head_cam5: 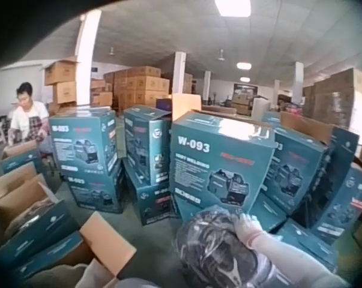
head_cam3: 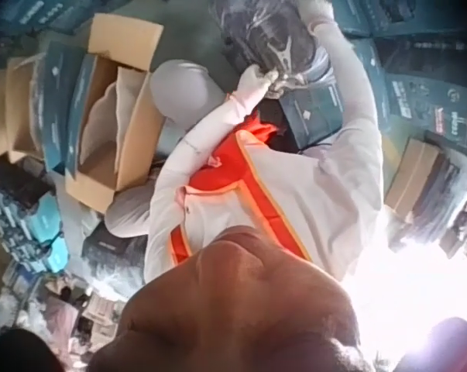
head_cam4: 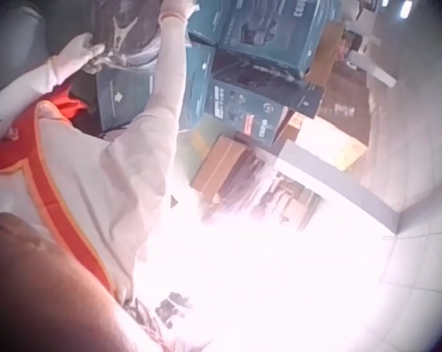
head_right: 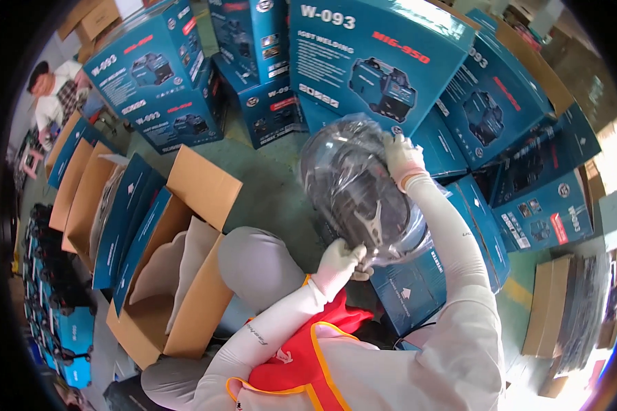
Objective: The person packs welding equipment into cardboard boxes by hand, placing foam padding, a bagged welding machine, accessory boxes, tools, and coiled cables into each box before stacking the packed boxes.
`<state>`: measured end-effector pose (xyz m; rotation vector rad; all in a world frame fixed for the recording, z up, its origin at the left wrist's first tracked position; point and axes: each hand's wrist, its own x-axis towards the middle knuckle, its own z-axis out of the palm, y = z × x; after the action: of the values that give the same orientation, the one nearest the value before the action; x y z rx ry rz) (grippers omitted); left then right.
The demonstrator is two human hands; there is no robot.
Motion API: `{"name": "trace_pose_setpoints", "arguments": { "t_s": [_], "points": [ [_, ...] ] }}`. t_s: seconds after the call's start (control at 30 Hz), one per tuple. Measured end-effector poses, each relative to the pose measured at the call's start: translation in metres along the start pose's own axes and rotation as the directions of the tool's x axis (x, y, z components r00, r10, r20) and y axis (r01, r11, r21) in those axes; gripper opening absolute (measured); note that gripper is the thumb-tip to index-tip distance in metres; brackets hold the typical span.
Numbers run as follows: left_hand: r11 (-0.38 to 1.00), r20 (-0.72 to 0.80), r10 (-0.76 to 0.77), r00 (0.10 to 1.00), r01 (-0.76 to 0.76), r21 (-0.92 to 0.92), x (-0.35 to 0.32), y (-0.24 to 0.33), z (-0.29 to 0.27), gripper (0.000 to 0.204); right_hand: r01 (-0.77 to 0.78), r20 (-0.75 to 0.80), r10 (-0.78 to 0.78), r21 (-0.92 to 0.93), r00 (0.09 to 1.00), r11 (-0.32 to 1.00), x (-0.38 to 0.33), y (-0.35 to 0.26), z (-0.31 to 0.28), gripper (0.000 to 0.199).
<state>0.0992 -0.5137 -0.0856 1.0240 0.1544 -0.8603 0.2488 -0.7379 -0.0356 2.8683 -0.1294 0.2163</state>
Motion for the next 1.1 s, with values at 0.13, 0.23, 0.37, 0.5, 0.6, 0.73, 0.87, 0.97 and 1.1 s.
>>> {"name": "trace_pose_setpoints", "arguments": {
  "t_s": [0.13, 0.23, 0.37, 0.5, 0.6, 0.73, 0.87, 0.97, 1.1],
  "points": [
    [0.87, 0.185, 0.335, 0.924, -0.378, 0.316, 0.011, -0.001, -0.025, 0.036, 0.001, 0.05, -0.002, 0.023, 0.999, 1.0, 0.015, 0.022, -0.007, 0.044],
    [0.289, 0.012, 0.826, 0.563, -0.442, 0.849, 0.017, -0.02, -0.023, 0.078, -0.077, 0.094, 0.075, 0.022, 0.993, 0.997, -0.001, 0.04, 0.014, 0.046],
    [0.944, 0.062, -0.06, 0.996, 0.037, 0.329, 0.016, -0.026, -0.018, 0.082, -0.18, 0.108, 0.158, 0.236, 0.981, 0.955, -0.012, 0.059, 0.029, 0.051],
    [0.904, 0.148, 0.316, 0.937, -0.344, 0.252, 0.01, -0.037, -0.029, 0.083, -0.304, 0.484, 0.132, 0.297, 0.865, 0.905, -0.02, 0.078, 0.048, 0.069],
    [0.922, 0.122, 0.317, 0.941, -0.336, 0.195, -0.004, -0.002, -0.009, 0.079, -0.347, 0.48, 0.134, 0.388, 0.867, 0.854, -0.041, 0.089, 0.037, 0.065],
    [0.784, -0.13, 0.516, 0.847, -0.406, 0.469, 0.041, -0.042, 0.002, 0.091, -0.16, 0.348, -0.038, 0.523, 0.937, 0.837, -0.042, 0.096, 0.059, 0.061],
    [0.833, -0.052, 0.411, 0.91, -0.352, 0.426, 0.023, -0.014, -0.004, 0.086, -0.122, 0.337, -0.072, 0.52, 0.939, 0.846, -0.045, 0.106, 0.067, 0.059],
    [0.741, 0.014, 0.416, 0.909, -0.348, 0.574, 0.03, -0.014, -0.003, 0.078, -0.099, 0.272, -0.058, 0.529, 0.961, 0.843, -0.043, 0.105, 0.069, 0.059],
    [0.553, 0.065, 0.475, 0.878, -0.355, 0.754, 0.019, -0.009, -0.002, 0.069, -0.067, 0.277, -0.037, 0.357, 0.96, 0.932, -0.034, 0.109, 0.062, 0.056]
  ]
}}
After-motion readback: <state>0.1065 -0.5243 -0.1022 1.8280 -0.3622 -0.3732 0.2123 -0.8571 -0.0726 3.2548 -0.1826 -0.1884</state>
